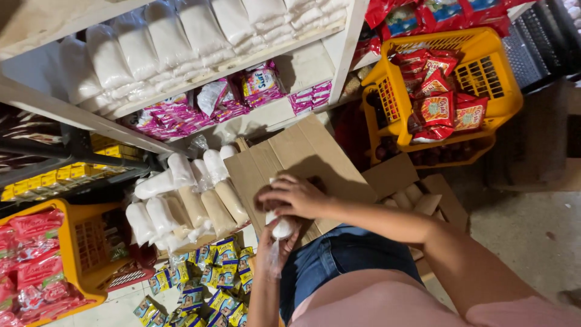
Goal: The recorder is taking small bags of white powder from a shelf, wrapping them in a cloth, and putting them into larger plastic bags for packing.
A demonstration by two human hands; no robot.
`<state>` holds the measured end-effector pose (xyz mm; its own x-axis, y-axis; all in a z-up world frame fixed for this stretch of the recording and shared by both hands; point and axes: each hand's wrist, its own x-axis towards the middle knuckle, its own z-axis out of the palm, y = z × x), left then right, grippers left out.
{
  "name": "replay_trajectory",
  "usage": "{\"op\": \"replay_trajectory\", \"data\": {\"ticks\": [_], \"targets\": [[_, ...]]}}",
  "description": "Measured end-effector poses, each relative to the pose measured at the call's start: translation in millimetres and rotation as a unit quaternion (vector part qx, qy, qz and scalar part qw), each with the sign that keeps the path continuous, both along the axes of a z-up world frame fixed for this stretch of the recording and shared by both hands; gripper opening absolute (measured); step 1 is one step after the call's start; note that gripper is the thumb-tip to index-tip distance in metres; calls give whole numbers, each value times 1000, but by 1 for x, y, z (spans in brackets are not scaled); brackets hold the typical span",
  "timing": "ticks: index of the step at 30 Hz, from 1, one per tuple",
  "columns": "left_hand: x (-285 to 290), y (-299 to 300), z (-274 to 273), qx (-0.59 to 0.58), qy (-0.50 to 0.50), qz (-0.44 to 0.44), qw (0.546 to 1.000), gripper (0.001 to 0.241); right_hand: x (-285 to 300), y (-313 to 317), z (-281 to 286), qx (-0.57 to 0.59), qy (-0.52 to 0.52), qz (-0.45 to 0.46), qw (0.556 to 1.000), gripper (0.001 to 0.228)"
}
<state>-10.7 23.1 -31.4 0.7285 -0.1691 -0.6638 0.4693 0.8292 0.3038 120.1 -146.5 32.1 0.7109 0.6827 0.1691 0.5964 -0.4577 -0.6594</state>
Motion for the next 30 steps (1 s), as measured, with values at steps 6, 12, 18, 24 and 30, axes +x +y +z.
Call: {"op": "replay_trajectory", "data": {"ticks": [6, 12, 18, 24, 30], "targets": [[12, -1, 54, -16, -80, -42, 996, 45, 14, -30, 6, 44, 48, 169, 983, 109], [27, -14, 106, -56, -108, -126, 985, 87, -3, -51, -1, 91, 58, 172, 979, 114], [26, -14, 116, -40, -77, -155, 984, 89, -12, -58, -10, 160, -115, 159, 967, 104], [33, -4, 177, -54, -74, -171, 981, 81, -10, -60, -63, 260, 420, -171, 853, 75], [51, 36, 123, 173, -241, -146, 944, 85, -4, -51, -77, 443, 678, -119, 574, 72]]}}
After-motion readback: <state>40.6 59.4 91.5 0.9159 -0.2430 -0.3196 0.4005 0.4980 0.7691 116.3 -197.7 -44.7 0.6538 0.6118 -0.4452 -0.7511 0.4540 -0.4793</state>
